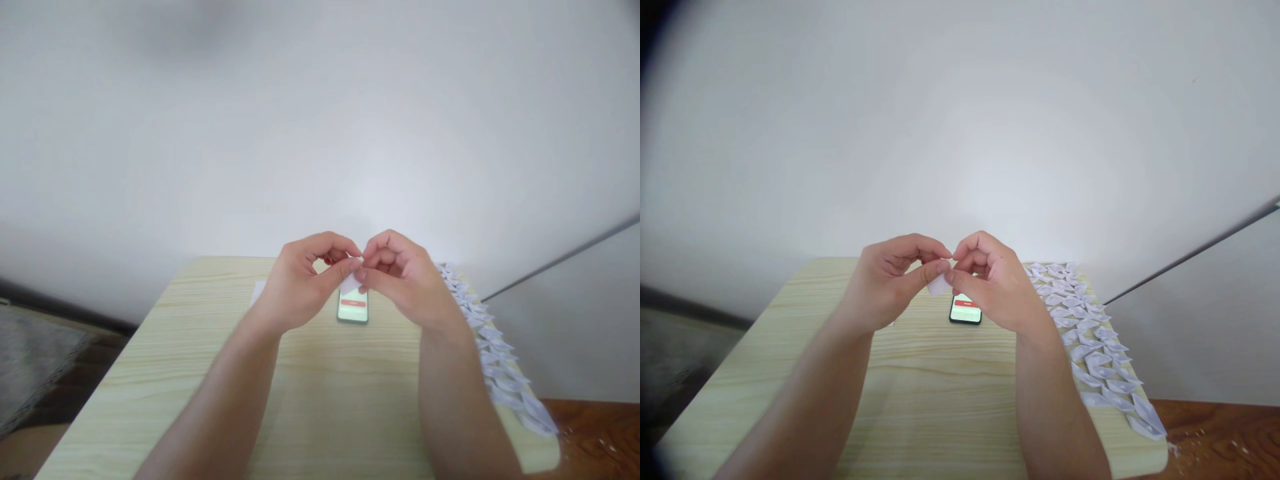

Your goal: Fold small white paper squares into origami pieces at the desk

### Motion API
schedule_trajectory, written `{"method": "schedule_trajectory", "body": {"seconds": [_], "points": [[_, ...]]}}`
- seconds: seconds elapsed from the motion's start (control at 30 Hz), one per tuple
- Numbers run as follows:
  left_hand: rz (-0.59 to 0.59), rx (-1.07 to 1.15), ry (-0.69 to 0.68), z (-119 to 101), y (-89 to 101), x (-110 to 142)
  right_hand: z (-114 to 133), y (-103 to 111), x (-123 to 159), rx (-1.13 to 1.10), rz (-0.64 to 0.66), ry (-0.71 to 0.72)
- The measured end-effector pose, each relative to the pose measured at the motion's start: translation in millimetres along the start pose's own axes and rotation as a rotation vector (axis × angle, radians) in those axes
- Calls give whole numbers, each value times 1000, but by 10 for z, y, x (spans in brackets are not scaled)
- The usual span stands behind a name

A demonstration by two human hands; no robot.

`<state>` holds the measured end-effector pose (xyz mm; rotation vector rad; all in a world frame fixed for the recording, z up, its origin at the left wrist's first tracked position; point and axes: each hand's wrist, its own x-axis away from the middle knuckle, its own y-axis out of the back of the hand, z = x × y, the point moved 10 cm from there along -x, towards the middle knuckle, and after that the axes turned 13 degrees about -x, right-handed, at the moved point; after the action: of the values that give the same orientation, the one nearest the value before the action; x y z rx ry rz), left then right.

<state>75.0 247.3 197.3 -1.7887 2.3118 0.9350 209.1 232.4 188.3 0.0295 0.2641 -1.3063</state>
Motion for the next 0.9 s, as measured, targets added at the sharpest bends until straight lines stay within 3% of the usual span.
{"method": "schedule_trajectory", "body": {"seconds": [0.3,0.43,0.57,0.7,0.8,0.9], "points": [[33,194,105,276,-54,-84,-175,230,-211,-124,-160,84],[25,144,127,384,-64,-105,-276,214,-263,-118,-116,43],[89,133,119,444,-124,-135,-330,140,-261,-65,-16,-31],[80,198,146,489,-127,-154,-348,136,-238,-60,-25,-54],[46,265,191,532,-137,-36,-408,163,-135,-53,-86,-62],[47,310,254,609,-214,263,-558,104,107,-112,-66,-118]]}}
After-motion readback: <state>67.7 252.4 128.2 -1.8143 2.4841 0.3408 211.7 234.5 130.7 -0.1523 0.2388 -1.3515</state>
